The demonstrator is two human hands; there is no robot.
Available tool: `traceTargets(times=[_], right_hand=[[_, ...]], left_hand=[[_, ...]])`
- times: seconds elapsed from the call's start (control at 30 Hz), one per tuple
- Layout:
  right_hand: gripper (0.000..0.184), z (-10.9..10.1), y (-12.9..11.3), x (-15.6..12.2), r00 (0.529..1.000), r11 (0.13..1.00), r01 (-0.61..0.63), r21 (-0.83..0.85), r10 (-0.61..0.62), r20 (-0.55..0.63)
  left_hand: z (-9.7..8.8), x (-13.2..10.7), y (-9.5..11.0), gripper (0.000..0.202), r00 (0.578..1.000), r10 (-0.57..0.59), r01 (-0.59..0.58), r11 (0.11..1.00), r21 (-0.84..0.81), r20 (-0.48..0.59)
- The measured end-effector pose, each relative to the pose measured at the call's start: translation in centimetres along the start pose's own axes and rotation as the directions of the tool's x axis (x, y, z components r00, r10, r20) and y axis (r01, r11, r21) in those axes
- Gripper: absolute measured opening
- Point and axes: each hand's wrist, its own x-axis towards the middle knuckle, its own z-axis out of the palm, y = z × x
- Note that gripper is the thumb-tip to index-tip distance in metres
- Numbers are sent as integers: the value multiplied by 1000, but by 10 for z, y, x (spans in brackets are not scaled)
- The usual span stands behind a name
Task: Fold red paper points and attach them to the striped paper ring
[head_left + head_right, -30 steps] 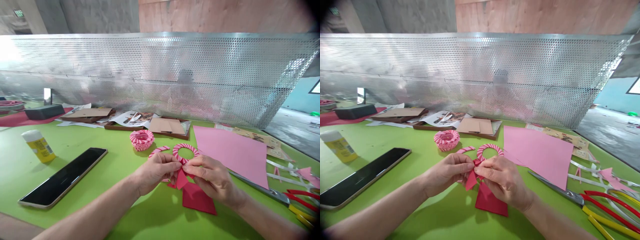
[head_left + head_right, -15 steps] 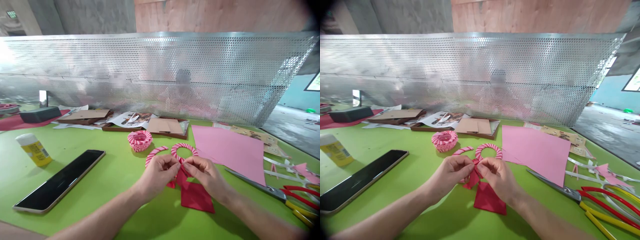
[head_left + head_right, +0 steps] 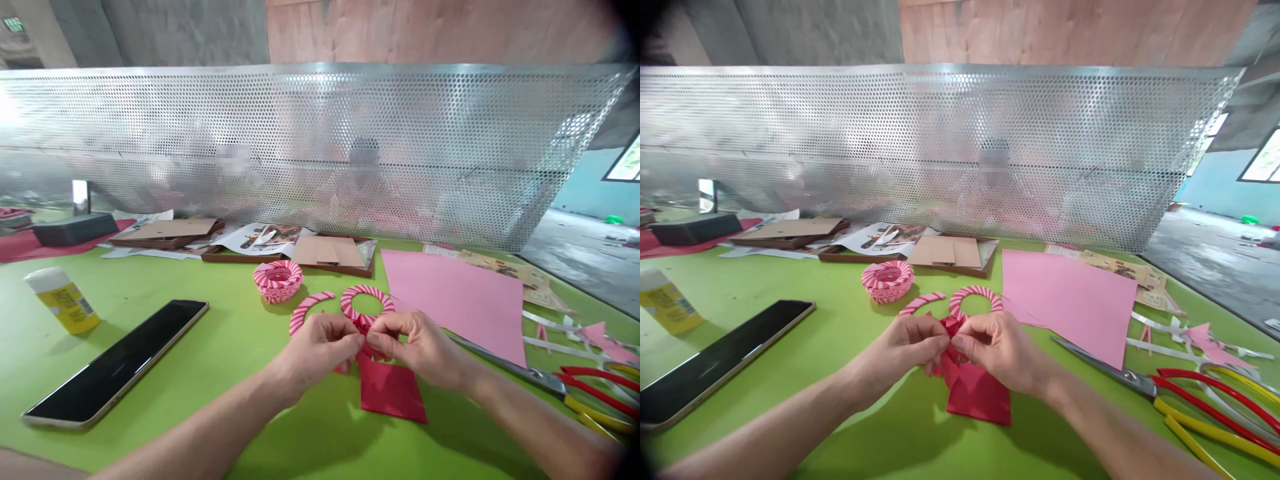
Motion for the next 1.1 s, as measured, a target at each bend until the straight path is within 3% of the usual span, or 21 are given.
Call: traceTargets(times=[0.1, 0.27, 0.37, 0.6, 0.87, 1.1], right_hand=[[31, -1, 3, 1, 1000, 999, -18, 39, 18, 8], [29, 3, 7, 4, 997, 966, -57, 253, 69, -41], [26, 3, 5, 4, 995, 953, -46, 300, 71, -74], [18, 2, 7, 4, 996, 968, -9, 249, 31, -83], [18, -2, 6, 4, 996, 999, 23, 49, -19, -93], [19, -2, 5, 1, 999, 1000, 9, -13, -9, 33]], left_hand=[[-1, 0, 2, 20, 998, 32, -35, 998, 60, 61], [0, 0, -3, 21, 997, 81, -81, 996, 36, -2], [2, 1, -6, 23, 997, 79, -78, 997, 26, -18], [3, 0, -6, 26, 995, 94, -89, 991, 99, -46], [2, 0, -6, 26, 995, 95, -93, 986, 136, -9], [2, -1, -9, 21, 995, 100, -100, 981, 166, 8]])
